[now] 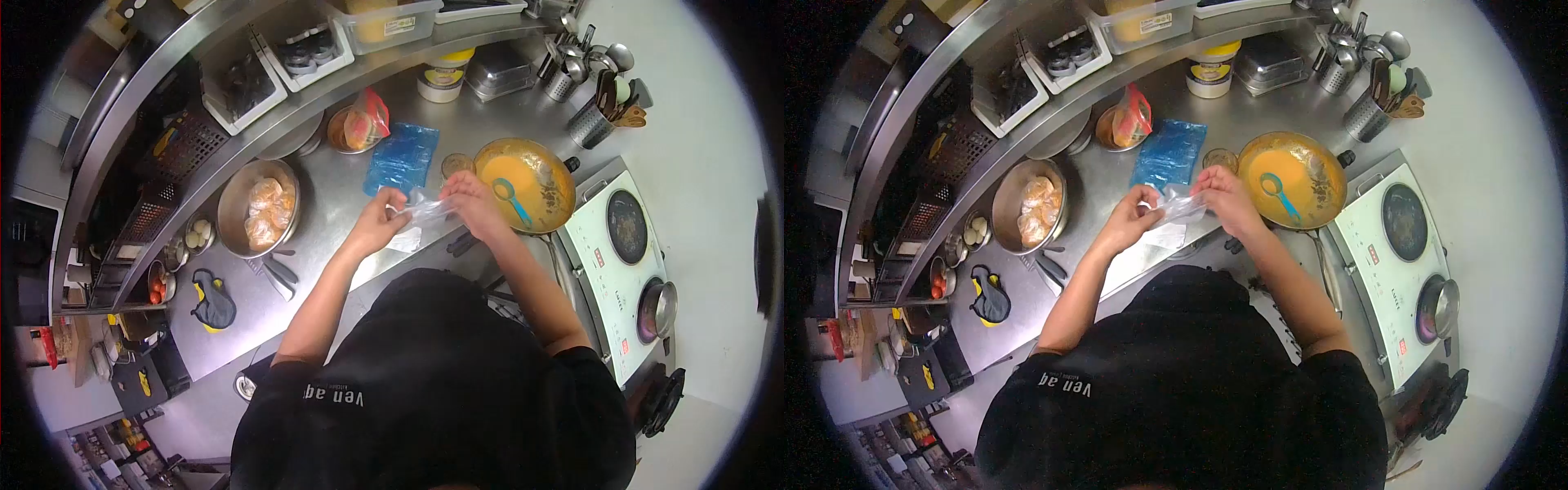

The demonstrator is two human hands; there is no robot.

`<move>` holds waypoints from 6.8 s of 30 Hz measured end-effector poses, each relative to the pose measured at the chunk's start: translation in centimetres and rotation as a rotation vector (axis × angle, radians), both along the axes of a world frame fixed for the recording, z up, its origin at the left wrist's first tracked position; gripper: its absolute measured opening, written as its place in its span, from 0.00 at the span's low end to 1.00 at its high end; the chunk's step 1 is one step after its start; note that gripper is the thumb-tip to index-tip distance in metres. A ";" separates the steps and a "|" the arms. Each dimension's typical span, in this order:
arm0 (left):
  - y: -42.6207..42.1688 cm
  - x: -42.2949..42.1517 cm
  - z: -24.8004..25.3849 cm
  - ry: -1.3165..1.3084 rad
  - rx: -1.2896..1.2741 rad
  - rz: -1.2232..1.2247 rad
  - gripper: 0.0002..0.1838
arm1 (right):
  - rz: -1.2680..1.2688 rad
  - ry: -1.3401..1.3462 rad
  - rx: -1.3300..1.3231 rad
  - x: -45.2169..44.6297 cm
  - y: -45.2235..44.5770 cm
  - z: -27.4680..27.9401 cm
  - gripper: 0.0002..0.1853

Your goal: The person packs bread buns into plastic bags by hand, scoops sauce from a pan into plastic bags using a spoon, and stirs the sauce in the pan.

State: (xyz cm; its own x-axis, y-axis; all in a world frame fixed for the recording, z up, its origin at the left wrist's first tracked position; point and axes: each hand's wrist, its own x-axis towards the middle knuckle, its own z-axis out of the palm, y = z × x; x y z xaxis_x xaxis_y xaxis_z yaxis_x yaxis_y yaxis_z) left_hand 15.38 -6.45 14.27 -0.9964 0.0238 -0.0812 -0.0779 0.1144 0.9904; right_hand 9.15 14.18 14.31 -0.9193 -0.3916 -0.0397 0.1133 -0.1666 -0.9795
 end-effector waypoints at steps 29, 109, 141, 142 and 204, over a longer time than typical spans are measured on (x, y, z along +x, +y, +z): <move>7.0 -13.0 -1.3 0.338 -0.477 -0.019 0.20 | -0.144 -0.127 -0.233 -8.4 6.1 -2.2 0.12; 9.3 -10.6 -6.4 0.740 -0.788 -0.036 0.14 | -0.246 0.689 1.121 -7.5 6.5 -3.2 0.11; 16.3 -5.4 -8.9 -0.592 -0.010 -0.347 0.30 | -0.066 0.660 1.885 -14.1 19.8 -10.0 0.12; 16.8 -5.6 -9.0 -0.622 0.012 -0.267 0.30 | -0.066 0.672 1.898 -14.1 19.8 -10.1 0.12; 28.6 -2.2 -6.5 -0.775 0.100 -0.718 0.28 | 0.309 -0.600 0.326 -12.3 21.3 -8.3 0.14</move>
